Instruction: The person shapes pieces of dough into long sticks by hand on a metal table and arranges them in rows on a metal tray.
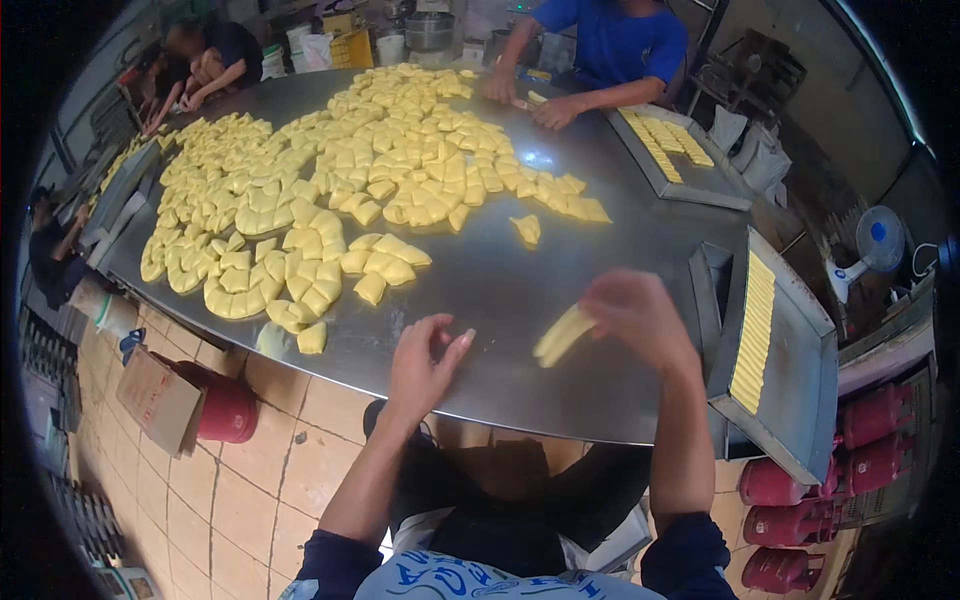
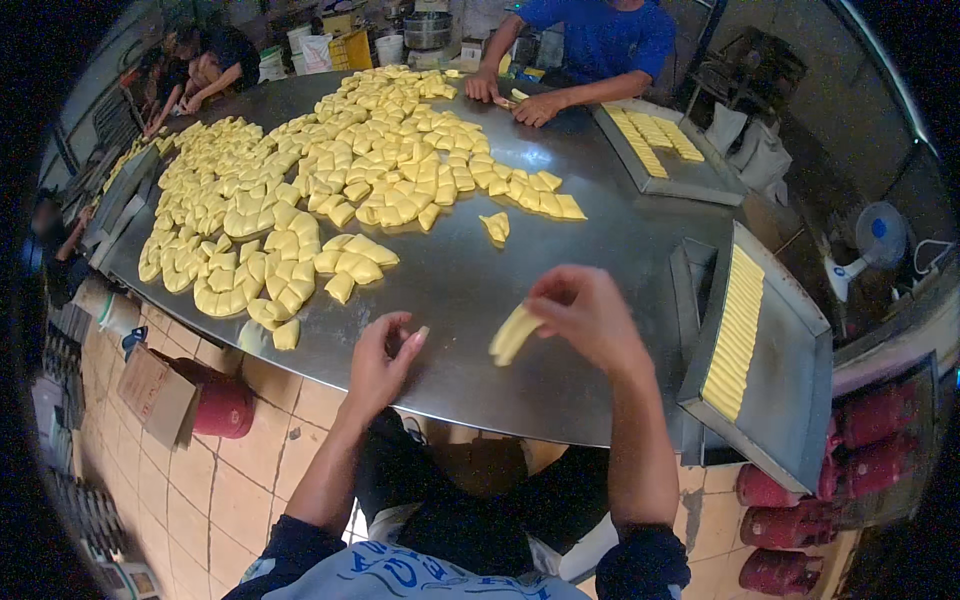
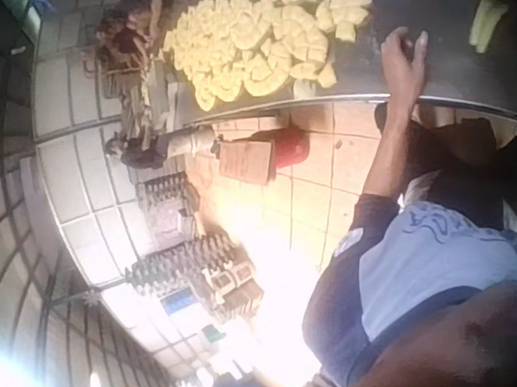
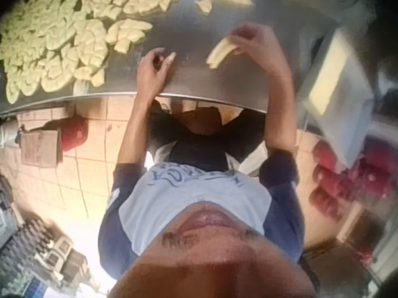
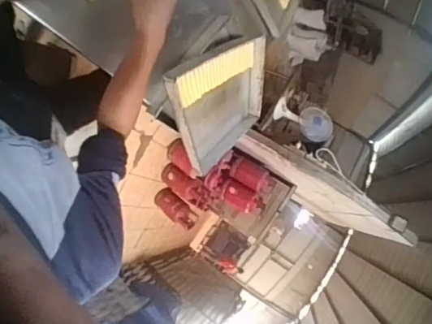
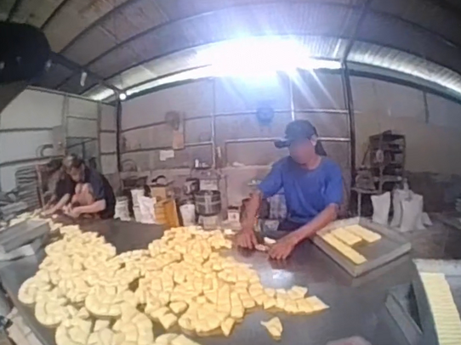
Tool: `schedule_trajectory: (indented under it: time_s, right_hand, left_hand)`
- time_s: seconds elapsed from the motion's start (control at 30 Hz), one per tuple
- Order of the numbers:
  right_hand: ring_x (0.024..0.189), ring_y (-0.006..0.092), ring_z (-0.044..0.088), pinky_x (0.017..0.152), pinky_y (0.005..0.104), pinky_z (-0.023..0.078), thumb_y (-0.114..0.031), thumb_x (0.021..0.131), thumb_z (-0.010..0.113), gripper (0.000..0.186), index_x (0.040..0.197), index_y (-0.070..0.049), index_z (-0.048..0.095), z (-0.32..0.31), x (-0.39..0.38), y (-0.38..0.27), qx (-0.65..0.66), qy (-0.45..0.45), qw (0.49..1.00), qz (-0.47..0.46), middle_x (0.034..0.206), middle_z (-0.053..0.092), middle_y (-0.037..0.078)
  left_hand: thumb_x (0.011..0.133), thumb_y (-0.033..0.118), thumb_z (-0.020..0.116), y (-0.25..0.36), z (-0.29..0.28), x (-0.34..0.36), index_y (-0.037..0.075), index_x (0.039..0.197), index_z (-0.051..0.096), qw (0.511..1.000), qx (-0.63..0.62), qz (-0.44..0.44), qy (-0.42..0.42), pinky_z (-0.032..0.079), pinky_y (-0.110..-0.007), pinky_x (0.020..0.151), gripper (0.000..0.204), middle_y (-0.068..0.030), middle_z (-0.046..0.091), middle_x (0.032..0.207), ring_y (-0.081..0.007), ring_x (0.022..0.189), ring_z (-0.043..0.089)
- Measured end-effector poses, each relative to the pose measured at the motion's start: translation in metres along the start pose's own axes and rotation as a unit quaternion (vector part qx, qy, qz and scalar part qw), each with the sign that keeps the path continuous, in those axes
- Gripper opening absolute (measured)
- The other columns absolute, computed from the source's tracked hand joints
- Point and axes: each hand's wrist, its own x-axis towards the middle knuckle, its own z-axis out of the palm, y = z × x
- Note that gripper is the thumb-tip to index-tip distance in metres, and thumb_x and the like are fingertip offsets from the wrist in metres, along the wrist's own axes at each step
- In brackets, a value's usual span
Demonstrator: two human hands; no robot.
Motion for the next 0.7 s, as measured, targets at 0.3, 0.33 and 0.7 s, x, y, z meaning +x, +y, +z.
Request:
schedule_trajectory:
  time_s: [0.3, 0.33, 0.7]
  right_hand:
    - [0.066, 0.0120, 0.064, 0.058, 0.0263, 0.053, -0.014, 0.080, 0.070, 0.022, 0.091, 0.004, 0.063, 0.020, 0.081, 0.012, 0.110, 0.062, 0.991, -0.038, 0.083, 0.066, 0.012]
    - [0.066, 0.0120, 0.064, 0.058, 0.0263, 0.053, -0.014, 0.080, 0.070, 0.022, 0.091, 0.004, 0.063, 0.021, 0.089, 0.024, 0.107, 0.065, 0.992, -0.034, 0.083, 0.066, 0.012]
    - [0.104, 0.0379, 0.060, 0.090, 0.0427, 0.047, -0.017, 0.085, 0.055, 0.028, 0.110, -0.005, 0.063, -0.066, 0.215, 0.165, -0.296, 0.335, 0.894, 0.012, 0.110, 0.064, 0.021]
  left_hand:
    - [0.080, 0.018, 0.072, -0.017, 0.008, -0.008, 0.002, 0.096, 0.063, 0.997, 0.005, 0.046, 0.061, 0.045, -0.036, 0.066, 0.025, -0.0089, 0.059, 0.077, -0.0259, 0.074, 0.055]
    - [0.079, 0.016, 0.072, -0.018, 0.007, -0.009, 0.003, 0.093, 0.063, 0.995, 0.007, 0.063, 0.075, 0.044, -0.036, 0.066, 0.021, -0.0084, 0.059, 0.075, -0.0259, 0.073, 0.055]
    - [0.076, 0.007, 0.070, -0.021, 0.008, -0.010, 0.007, 0.080, 0.062, 0.976, 0.043, 0.166, 0.132, 0.040, -0.036, 0.064, 0.009, -0.0041, 0.052, 0.065, -0.0236, 0.065, 0.052]
